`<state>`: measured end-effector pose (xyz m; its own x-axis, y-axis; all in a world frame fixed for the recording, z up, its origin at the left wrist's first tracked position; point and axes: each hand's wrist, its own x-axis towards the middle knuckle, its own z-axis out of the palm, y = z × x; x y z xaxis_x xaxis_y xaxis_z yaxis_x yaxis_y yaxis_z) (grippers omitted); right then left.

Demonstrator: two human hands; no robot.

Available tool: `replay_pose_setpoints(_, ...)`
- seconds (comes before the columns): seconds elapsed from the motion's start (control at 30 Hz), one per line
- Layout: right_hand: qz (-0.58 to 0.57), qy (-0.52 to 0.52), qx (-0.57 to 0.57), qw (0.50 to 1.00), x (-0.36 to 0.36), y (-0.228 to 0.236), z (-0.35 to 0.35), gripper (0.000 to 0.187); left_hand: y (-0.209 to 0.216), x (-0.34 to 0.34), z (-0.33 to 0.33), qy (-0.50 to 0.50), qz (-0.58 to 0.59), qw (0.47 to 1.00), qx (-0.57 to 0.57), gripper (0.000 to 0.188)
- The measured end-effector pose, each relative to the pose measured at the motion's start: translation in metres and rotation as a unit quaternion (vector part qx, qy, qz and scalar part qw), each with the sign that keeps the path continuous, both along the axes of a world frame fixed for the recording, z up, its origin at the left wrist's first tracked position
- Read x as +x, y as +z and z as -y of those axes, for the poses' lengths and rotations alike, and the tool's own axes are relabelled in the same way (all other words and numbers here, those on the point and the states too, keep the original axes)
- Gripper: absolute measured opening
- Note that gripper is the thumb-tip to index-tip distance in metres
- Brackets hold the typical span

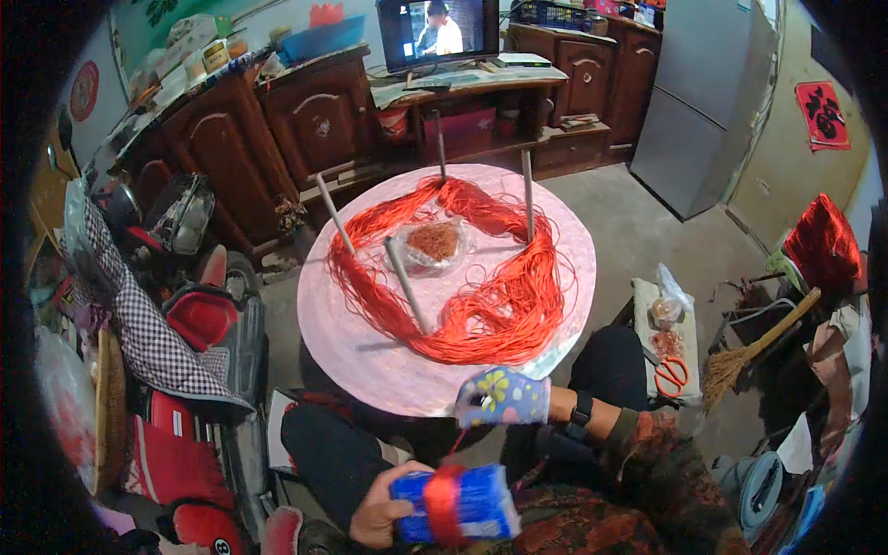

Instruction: Wrap a blue package repeatedly with red string from a winding frame and cut it with scissors.

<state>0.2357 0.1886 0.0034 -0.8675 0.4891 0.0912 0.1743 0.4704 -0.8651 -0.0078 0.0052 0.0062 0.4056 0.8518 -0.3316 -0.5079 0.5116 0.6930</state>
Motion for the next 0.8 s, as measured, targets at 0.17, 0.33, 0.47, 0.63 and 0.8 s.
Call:
replay_pose_setpoints(0.17,-0.015,-0.05,-0.133,0.99,0.011,-0.031,0.018,0.027,-0.023,-0.015,0.025,0.349,0.175,0.92,0.014,0.071)
replay_pose_setpoints(0.33,0.095,0.16,0.117,0.976,0.005,0.004,0.071,0.03,-0.025,-0.003,-0.018,0.355,-0.123,0.922,0.091,0.043)
replay_pose_setpoints(0.47,-0.026,0.123,0.192,0.973,-0.002,0.031,0.04,0.018,-0.054,0.001,-0.017,0.126,-0.388,0.901,0.15,0.041)
replay_pose_setpoints(0.63,-0.061,-0.005,-0.14,0.988,-0.001,-0.012,0.011,0.019,-0.012,0.005,-0.017,-0.001,-0.074,0.997,0.025,0.051)
replay_pose_setpoints(0.8,0.033,0.023,-0.183,0.982,0.01,-0.051,0.039,0.02,-0.031,0.0,0.002,0.247,-0.549,0.748,0.28,0.056)
